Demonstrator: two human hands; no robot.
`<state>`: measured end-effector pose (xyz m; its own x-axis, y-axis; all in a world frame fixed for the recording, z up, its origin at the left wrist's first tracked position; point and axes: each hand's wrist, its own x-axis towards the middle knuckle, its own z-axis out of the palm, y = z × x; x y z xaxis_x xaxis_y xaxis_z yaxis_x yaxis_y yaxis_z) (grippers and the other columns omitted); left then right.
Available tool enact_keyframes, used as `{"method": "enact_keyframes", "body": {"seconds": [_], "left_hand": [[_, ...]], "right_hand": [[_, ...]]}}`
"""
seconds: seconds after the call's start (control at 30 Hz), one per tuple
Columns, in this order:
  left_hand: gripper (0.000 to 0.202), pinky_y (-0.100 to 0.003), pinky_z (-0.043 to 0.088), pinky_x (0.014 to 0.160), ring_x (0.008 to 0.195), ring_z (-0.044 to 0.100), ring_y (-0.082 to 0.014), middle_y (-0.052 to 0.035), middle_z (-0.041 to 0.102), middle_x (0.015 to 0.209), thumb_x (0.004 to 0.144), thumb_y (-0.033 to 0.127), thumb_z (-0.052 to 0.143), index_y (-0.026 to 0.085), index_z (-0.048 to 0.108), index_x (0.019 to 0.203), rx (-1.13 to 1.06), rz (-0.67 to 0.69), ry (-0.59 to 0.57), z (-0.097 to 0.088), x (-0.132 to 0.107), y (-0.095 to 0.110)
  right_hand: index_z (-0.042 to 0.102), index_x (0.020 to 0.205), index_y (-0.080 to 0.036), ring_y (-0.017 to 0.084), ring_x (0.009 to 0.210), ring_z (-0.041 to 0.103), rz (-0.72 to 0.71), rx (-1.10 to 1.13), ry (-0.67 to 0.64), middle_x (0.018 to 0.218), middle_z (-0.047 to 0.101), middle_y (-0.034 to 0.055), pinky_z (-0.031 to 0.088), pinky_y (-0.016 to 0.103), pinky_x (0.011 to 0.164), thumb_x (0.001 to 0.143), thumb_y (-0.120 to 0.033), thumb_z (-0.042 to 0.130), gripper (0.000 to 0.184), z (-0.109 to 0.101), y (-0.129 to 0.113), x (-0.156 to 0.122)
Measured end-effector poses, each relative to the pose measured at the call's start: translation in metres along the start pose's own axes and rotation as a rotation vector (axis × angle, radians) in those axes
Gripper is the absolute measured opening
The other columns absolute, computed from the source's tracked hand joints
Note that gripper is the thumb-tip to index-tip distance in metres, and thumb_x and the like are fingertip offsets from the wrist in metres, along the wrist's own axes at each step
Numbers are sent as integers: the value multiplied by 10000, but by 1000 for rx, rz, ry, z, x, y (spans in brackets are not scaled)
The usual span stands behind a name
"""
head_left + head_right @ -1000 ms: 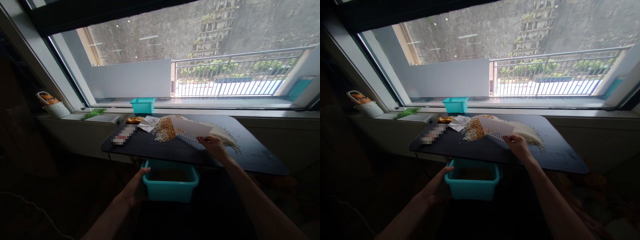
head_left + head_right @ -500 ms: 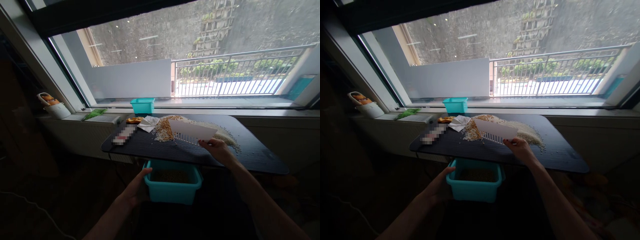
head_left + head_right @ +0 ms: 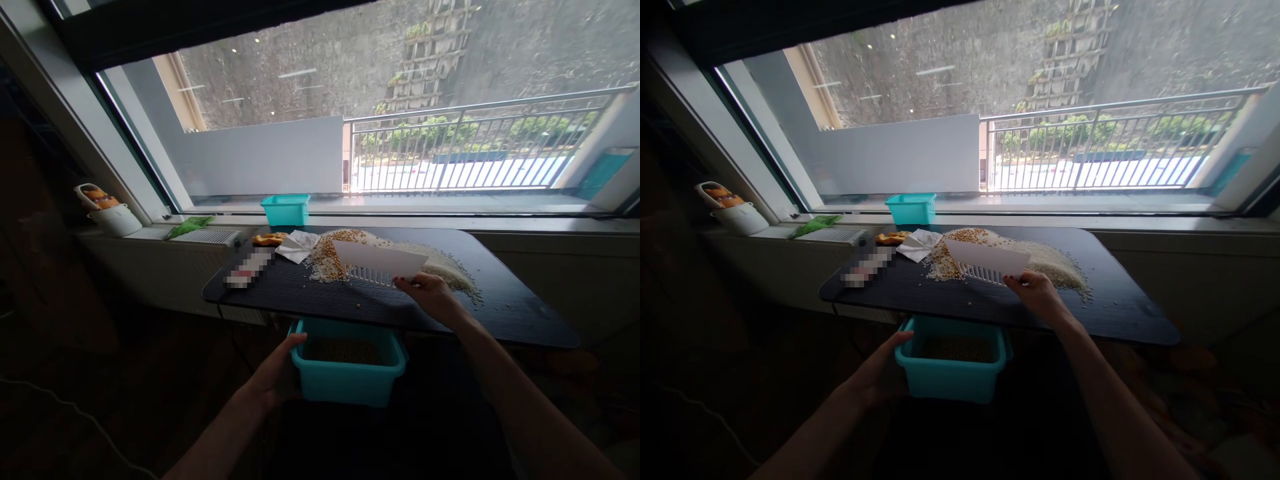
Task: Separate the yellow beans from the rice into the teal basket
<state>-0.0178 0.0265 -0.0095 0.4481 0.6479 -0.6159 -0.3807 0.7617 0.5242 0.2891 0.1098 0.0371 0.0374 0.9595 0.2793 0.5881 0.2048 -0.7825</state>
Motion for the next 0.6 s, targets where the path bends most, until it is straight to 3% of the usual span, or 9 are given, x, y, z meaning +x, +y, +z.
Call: {"method": "enact_keyframes", "body": {"seconds": [0.23,0.6], "left_hand": [[577,-380,437,827,851,606,-213,-42,648,882,720,480,565,191,482,1212,-7,-7,-10,-3,1,0],[555,-340,463,761,811,630,-214,-40,655,843,726,453,574,185,478,1202,-33,15,7,-8,-11,10]], "right_hand": [[694,729,-170,201,658,608,-51,-1,-32,689,679,32,446,259,571,703,-490,583,340,2,-5,2],[694,702,-146,174,660,588,-179,71,-222,715,662,37,421,234,537,732,-479,560,360,45,-24,12]]}}
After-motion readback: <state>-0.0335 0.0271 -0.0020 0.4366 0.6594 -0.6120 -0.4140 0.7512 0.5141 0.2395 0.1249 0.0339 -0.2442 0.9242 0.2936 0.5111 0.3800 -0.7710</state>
